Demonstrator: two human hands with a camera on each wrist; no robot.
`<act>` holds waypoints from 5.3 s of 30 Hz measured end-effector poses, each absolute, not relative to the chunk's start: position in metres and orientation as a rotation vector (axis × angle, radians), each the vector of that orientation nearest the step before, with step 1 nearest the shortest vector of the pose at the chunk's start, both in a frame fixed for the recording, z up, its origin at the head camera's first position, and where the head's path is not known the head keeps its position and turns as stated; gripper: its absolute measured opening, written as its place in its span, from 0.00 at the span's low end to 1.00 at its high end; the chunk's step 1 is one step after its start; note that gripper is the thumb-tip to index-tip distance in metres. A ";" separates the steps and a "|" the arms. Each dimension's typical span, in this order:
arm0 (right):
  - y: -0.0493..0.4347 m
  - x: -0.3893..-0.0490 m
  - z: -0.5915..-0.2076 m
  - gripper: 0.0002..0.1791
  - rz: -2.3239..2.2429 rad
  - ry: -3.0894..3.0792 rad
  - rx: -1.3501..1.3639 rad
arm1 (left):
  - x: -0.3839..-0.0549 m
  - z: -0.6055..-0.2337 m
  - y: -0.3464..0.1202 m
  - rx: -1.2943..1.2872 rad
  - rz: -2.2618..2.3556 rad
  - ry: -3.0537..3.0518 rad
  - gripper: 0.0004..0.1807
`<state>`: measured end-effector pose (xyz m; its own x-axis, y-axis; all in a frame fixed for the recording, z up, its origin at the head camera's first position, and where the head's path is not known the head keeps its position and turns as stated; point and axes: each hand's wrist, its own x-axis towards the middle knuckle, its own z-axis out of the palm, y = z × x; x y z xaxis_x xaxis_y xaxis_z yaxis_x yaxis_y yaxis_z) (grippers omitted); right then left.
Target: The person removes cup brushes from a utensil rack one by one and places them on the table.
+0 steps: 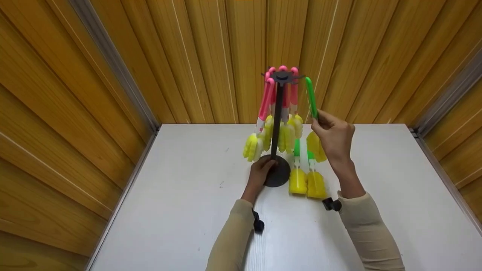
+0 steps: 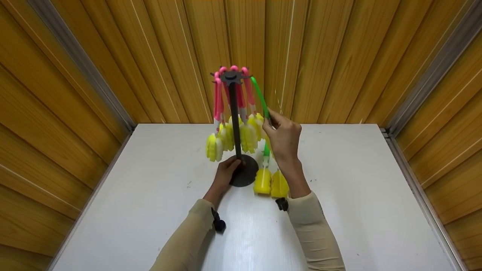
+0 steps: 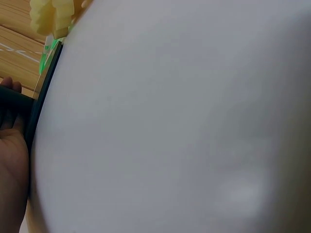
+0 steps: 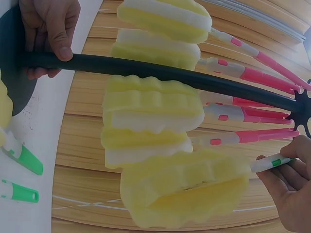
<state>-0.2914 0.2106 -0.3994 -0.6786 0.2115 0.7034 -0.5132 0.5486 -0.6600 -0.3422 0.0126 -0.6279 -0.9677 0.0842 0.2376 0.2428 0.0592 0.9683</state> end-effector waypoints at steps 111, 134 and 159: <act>0.348 -0.292 -0.507 0.34 2.194 -2.196 -0.443 | -0.344 -0.634 0.010 -0.295 -2.065 -2.256 0.13; 0.335 -0.314 -0.538 0.28 1.915 -2.505 -0.598 | -0.347 -0.634 0.009 -0.302 -1.992 -2.321 0.13; 0.310 -0.330 -0.567 0.24 1.745 -2.604 -0.653 | -0.344 -0.633 0.010 -0.284 -2.093 -2.248 0.12</act>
